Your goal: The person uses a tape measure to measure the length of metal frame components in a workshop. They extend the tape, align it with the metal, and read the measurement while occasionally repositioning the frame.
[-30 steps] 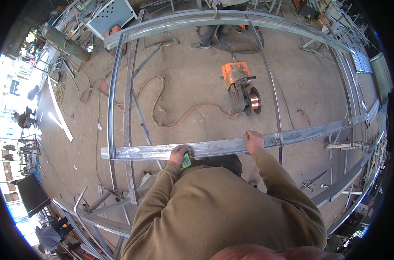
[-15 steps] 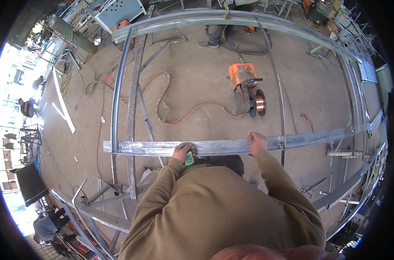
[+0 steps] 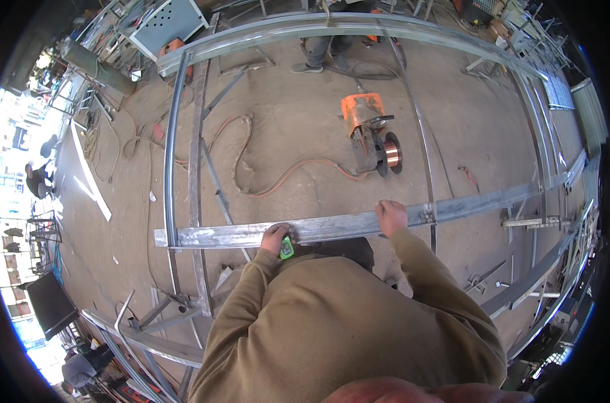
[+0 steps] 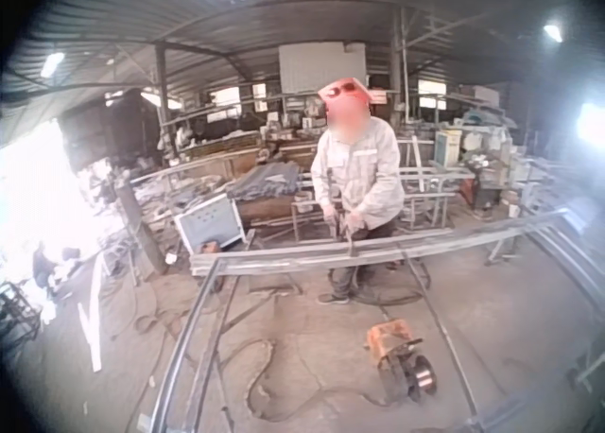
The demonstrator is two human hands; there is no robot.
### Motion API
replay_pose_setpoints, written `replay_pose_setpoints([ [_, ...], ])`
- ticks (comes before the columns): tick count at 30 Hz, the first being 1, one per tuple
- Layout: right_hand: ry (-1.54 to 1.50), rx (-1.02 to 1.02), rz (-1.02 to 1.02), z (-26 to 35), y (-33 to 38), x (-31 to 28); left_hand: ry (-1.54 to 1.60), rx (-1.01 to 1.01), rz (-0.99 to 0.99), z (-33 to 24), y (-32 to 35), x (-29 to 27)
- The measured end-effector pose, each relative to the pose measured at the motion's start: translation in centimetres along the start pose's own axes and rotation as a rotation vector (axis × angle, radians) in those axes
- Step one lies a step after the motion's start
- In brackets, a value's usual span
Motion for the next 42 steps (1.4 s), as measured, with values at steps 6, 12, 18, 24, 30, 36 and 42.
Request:
replay_pose_setpoints([
  [6,-0.023,-0.002,0.002,-0.6,0.0,0.1,-0.075,0.011,-0.009,-1.1,0.3,0.5],
  [12,-0.054,0.010,-0.013,-0.6,0.0,-0.7,0.087,0.014,0.031,-1.5,0.8,1.9],
  [18,-0.021,0.008,-0.018,-0.5,0.1,-0.7,0.084,0.007,0.091,-1.1,0.4,1.8],
  [24,-0.040,-0.005,-0.031,-0.5,0.1,-0.7,0.079,0.012,0.073,-1.2,0.5,1.7],
  [30,-0.105,0.030,0.018,-0.4,-0.1,-0.7,0.097,0.004,0.057,-0.9,0.5,1.4],
  [36,-0.089,0.010,-0.001,-0.1,-0.2,-0.7,0.036,-0.007,0.028,-0.9,0.5,1.0],
  [42,-0.074,0.008,-0.014,0.0,-0.1,-0.6,0.019,-0.019,-0.001,-0.9,0.6,0.7],
])
Point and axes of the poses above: each hand's wrist, its own y-axis away from the middle knuckle, its own x-axis out of the palm, z = x × y, the point moved 10 cm from there along -y, towards the middle knuckle, and after that the axes turned 13 degrees about x, right-handed, at the moved point
